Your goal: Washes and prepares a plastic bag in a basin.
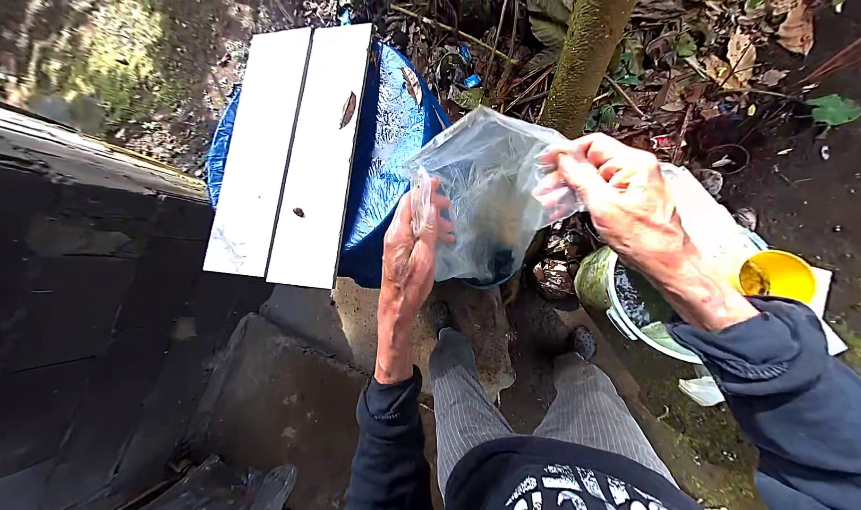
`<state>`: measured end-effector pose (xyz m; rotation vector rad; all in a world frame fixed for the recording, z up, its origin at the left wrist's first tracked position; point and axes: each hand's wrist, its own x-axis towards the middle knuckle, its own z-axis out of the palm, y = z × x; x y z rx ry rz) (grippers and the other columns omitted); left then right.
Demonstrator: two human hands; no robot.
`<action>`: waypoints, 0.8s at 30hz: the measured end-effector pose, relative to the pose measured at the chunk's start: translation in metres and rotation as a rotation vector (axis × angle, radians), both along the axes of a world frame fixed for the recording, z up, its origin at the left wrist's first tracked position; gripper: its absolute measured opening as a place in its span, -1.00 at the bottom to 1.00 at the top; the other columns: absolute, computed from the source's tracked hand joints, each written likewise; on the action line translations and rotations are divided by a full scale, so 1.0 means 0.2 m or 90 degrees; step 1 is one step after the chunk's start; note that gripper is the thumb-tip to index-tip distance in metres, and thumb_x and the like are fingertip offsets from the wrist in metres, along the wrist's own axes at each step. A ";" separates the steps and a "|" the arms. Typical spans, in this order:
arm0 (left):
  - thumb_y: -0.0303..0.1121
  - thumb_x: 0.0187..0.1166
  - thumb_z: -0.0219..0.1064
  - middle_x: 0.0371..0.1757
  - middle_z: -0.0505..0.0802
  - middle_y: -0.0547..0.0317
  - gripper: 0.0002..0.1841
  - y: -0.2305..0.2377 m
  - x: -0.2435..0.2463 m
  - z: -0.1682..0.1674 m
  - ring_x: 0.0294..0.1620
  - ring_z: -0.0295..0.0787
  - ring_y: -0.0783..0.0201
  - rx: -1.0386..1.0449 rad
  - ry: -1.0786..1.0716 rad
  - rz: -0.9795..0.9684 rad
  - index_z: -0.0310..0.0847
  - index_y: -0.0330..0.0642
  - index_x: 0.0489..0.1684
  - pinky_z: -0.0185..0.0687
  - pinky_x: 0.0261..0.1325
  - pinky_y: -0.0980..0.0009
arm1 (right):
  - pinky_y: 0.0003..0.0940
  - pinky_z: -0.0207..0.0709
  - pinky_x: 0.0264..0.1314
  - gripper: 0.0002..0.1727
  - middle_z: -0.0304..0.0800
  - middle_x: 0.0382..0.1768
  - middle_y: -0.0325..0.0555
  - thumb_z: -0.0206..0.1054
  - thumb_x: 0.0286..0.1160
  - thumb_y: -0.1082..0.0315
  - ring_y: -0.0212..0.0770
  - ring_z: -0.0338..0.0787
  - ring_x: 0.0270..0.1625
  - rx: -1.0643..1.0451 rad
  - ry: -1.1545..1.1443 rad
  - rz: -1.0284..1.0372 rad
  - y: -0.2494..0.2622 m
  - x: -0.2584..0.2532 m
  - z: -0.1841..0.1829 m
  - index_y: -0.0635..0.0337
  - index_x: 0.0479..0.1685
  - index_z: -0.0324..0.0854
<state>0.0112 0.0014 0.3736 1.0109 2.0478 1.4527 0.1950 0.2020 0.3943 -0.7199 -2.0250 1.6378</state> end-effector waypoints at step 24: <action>-0.47 0.76 0.15 -0.31 0.70 0.19 -0.92 0.39 0.29 0.75 -0.35 0.69 0.50 0.144 -0.090 -0.009 0.52 -0.29 -0.06 0.61 -0.34 0.66 | 0.09 0.28 0.76 0.94 -0.27 0.92 0.13 0.88 -0.61 -0.29 0.05 0.13 0.86 -0.072 -0.246 0.068 -0.06 0.24 -1.11 -0.02 0.93 -0.65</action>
